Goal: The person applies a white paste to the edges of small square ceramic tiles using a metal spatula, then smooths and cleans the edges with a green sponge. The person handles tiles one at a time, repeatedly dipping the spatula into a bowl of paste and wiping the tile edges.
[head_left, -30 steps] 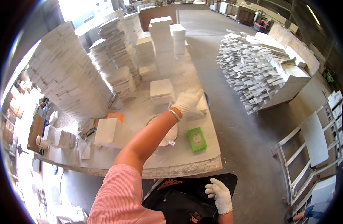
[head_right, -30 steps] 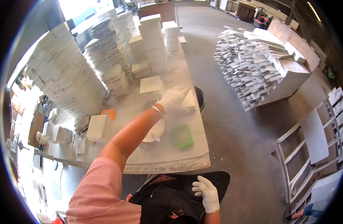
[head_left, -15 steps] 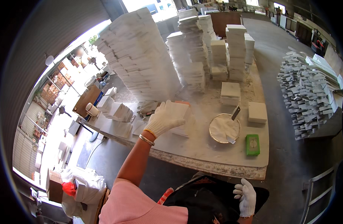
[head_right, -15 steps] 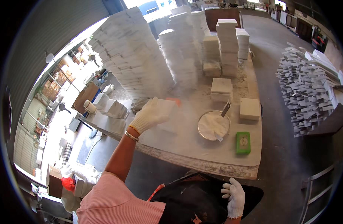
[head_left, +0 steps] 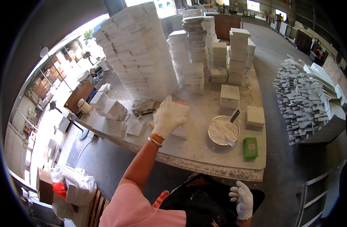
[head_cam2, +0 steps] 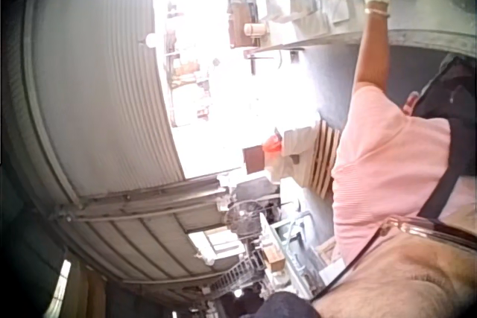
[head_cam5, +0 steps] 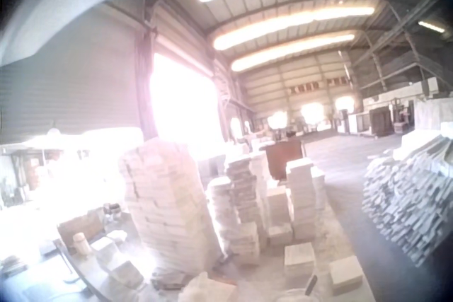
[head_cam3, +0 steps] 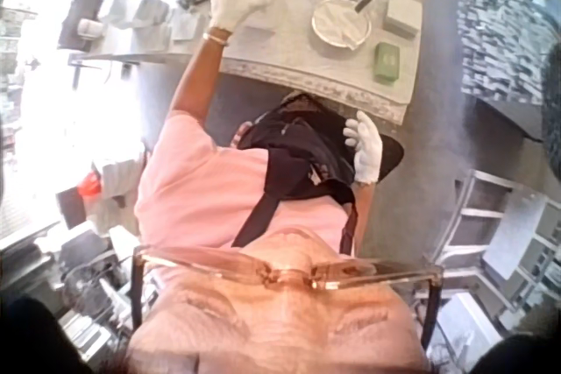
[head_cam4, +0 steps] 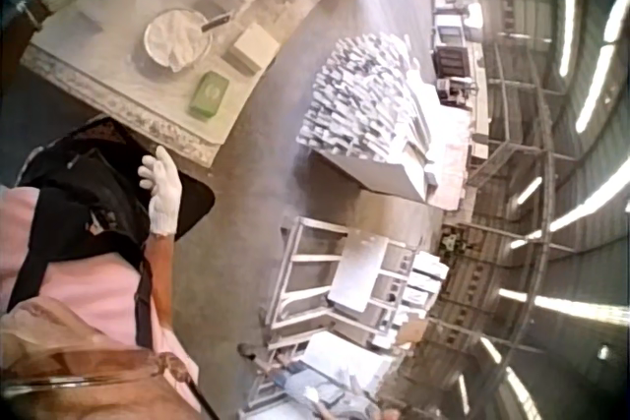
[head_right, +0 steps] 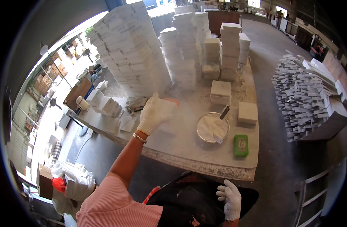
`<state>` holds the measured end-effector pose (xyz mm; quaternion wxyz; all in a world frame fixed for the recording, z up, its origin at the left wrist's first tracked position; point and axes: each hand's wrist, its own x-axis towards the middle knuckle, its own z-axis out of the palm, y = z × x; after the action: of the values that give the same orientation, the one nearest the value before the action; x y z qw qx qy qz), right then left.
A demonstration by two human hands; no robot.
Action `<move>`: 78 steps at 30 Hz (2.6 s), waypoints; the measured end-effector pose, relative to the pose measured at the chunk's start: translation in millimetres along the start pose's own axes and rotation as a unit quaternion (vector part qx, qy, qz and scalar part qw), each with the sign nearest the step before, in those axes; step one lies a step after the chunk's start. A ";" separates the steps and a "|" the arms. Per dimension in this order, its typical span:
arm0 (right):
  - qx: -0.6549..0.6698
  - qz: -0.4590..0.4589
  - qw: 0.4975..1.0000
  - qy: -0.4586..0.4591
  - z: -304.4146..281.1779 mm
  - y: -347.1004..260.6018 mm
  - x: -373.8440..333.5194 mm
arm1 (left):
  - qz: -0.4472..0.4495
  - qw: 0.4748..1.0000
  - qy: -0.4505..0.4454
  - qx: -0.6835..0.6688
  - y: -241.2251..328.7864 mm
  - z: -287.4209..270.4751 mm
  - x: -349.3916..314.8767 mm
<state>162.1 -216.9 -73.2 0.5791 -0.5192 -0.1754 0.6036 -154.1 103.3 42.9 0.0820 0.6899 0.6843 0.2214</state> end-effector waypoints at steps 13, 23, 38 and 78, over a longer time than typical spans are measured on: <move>0.081 -0.100 0.978 -0.166 90.4 -39.5 41.7 | 0.280 0.928 -0.041 -0.242 88.5 40.1 -148.9; 0.098 -0.107 0.989 0.022 48.4 -41.9 13.6 | -0.054 0.614 -0.477 -0.626 86.7 69.1 -181.5; -0.407 -0.312 0.816 0.267 22.0 -86.3 7.3 | -0.131 0.502 -0.626 -0.582 83.1 90.5 -205.9; -0.004 -0.123 0.974 0.190 -9.8 -60.2 -49.2 | -0.200 0.279 -0.734 -0.586 133.3 138.2 -233.7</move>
<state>191.0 -247.9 -7.3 0.6699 -0.6009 -0.1271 0.4172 32.8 -106.3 -69.5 0.9737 0.1705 0.1387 -0.0605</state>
